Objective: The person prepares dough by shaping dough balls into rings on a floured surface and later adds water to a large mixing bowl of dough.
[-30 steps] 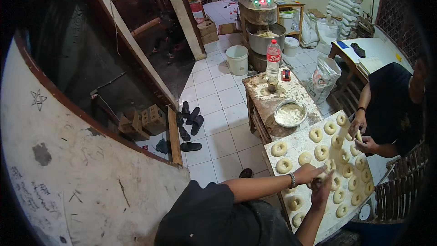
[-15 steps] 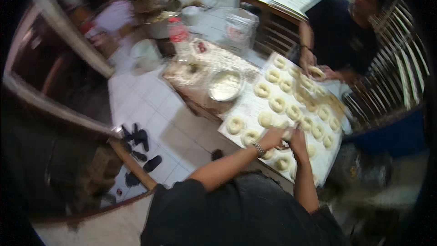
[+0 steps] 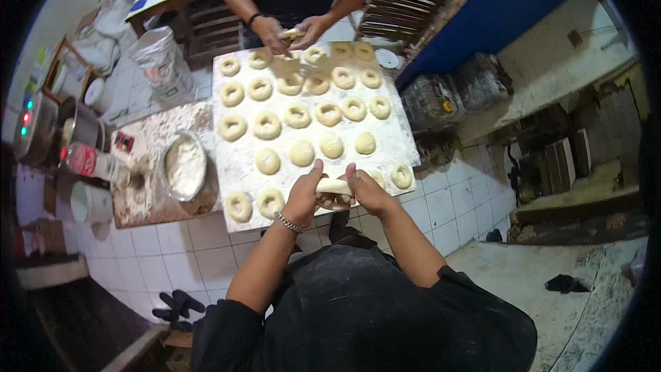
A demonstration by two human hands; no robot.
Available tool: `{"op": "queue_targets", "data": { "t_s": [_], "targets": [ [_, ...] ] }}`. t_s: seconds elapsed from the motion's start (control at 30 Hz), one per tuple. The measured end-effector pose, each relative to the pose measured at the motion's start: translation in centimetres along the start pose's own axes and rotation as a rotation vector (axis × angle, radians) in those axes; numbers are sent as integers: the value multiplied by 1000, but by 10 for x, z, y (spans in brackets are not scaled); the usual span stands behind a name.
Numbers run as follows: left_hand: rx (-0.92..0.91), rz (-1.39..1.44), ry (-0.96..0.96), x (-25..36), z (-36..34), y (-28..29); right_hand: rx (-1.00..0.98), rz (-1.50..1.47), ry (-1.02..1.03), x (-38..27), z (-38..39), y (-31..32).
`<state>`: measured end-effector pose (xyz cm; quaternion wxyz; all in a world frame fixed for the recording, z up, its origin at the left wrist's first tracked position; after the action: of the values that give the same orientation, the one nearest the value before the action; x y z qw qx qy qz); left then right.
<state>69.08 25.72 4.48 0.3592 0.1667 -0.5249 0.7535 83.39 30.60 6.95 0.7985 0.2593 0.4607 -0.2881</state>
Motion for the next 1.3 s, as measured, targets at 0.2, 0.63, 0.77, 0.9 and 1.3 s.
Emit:
{"op": "queue_targets", "data": {
  "t_s": [0.2, 0.63, 0.77, 0.9, 1.3],
  "targets": [
    [-8, -187, 43, -28, -34, -47, -68, -54, 163, 34, 7, 53],
    [150, -270, -80, -91, -173, -116, -28, -248, 109, 126, -17, 255],
    [372, -127, -122, -118, -205, -132, 150, 0, -23, 119, -47, 282],
    [444, -822, -236, -120, -204, -112, 338, 118, 156, 157, -76, 305],
    [382, -1605, -421, -71, -219, -77, 423, 356, 166, 132, -81, 282]
  ]
}}
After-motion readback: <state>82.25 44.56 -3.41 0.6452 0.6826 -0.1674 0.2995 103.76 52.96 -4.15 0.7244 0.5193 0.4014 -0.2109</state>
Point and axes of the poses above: each hand's wrist, its own z-axis away from the middle knuckle, its own y-axis out of the back of the hand, x = y × z, the point moved 4 cm from there along -z, towards the middle knuckle, and after that the axes turned 7 degrees about z, right-handed, at the moved point
